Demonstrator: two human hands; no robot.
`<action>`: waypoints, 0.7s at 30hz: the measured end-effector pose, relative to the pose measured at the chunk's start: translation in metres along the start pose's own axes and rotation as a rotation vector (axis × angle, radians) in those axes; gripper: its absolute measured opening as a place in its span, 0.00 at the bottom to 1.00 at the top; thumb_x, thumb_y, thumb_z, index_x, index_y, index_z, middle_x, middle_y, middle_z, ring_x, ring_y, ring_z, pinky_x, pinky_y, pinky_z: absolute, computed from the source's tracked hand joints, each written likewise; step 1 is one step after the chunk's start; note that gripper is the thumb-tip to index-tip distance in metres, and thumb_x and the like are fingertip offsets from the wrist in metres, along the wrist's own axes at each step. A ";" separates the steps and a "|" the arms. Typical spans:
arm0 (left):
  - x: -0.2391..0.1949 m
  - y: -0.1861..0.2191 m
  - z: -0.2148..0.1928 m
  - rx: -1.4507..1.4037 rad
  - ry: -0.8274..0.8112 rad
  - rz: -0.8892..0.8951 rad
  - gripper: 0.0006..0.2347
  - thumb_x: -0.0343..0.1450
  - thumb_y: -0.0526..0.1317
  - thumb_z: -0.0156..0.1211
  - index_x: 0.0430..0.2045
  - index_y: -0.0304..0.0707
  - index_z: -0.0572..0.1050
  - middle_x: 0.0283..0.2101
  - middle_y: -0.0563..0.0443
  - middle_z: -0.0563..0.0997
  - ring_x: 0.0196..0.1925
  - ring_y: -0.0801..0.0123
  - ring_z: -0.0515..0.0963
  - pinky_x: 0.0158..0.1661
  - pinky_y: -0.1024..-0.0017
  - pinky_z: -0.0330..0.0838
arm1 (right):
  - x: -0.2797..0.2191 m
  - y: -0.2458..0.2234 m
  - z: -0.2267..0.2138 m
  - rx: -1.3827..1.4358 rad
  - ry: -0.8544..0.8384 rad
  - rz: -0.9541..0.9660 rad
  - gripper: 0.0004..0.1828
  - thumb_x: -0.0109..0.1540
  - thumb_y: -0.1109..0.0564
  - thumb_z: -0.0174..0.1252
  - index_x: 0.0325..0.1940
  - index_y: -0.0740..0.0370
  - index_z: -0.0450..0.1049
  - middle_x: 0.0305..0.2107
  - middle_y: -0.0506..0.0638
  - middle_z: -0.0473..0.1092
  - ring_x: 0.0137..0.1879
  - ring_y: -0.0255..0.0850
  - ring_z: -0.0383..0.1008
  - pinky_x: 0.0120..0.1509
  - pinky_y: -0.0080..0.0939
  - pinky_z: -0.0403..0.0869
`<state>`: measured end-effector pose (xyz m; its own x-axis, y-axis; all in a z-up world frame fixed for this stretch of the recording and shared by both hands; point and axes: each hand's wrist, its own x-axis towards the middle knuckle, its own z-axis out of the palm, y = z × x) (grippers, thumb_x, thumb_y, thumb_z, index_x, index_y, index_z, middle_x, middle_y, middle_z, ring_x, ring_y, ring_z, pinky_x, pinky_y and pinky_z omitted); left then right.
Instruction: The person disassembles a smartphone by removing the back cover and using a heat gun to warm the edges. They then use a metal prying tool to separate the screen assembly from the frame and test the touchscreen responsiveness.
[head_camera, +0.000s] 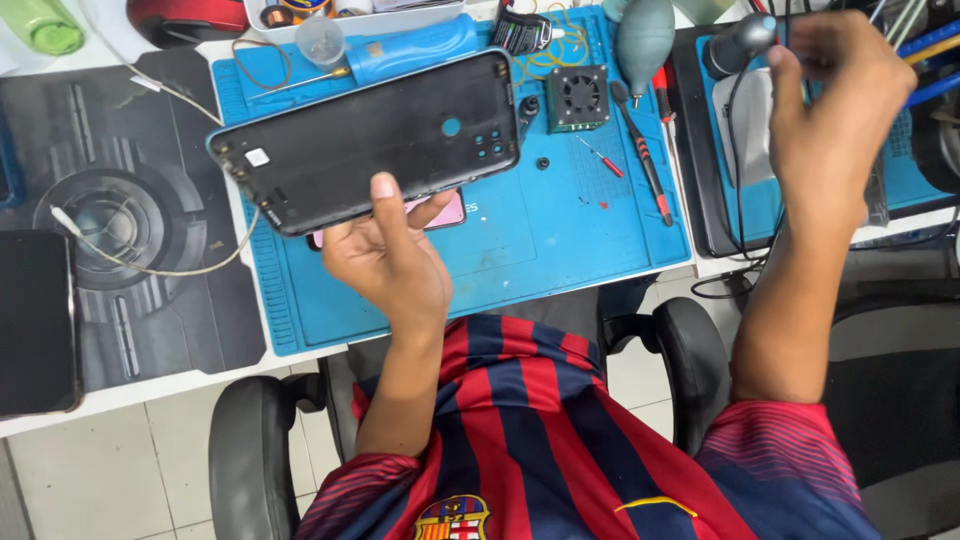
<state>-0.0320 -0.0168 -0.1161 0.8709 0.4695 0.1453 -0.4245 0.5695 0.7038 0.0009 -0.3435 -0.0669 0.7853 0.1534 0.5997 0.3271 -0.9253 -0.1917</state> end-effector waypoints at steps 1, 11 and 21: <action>-0.002 -0.002 0.000 0.012 -0.005 -0.004 0.10 0.79 0.30 0.53 0.50 0.17 0.70 0.50 0.37 0.80 0.45 0.59 0.86 0.39 0.62 0.88 | 0.006 0.002 0.008 -0.098 -0.015 -0.022 0.11 0.66 0.69 0.65 0.49 0.72 0.70 0.42 0.60 0.74 0.48 0.50 0.79 0.52 0.42 0.77; -0.017 -0.019 0.010 0.044 -0.112 0.047 0.10 0.80 0.29 0.54 0.51 0.14 0.70 0.47 0.34 0.81 0.44 0.58 0.86 0.43 0.60 0.85 | 0.026 0.012 0.042 -0.064 0.013 0.172 0.28 0.61 0.63 0.77 0.54 0.74 0.65 0.36 0.63 0.73 0.39 0.52 0.75 0.45 0.46 0.74; -0.032 -0.042 0.024 0.116 -0.105 0.185 0.05 0.80 0.30 0.57 0.46 0.24 0.72 0.37 0.51 0.78 0.36 0.75 0.81 0.43 0.66 0.87 | -0.044 -0.032 0.001 0.863 0.219 0.113 0.24 0.68 0.66 0.75 0.58 0.69 0.67 0.54 0.69 0.74 0.59 0.50 0.78 0.67 0.46 0.80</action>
<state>-0.0358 -0.0716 -0.1334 0.8043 0.4827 0.3465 -0.5534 0.3962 0.7326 -0.0436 -0.3198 -0.0879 0.7480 -0.0739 0.6596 0.6046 -0.3342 -0.7230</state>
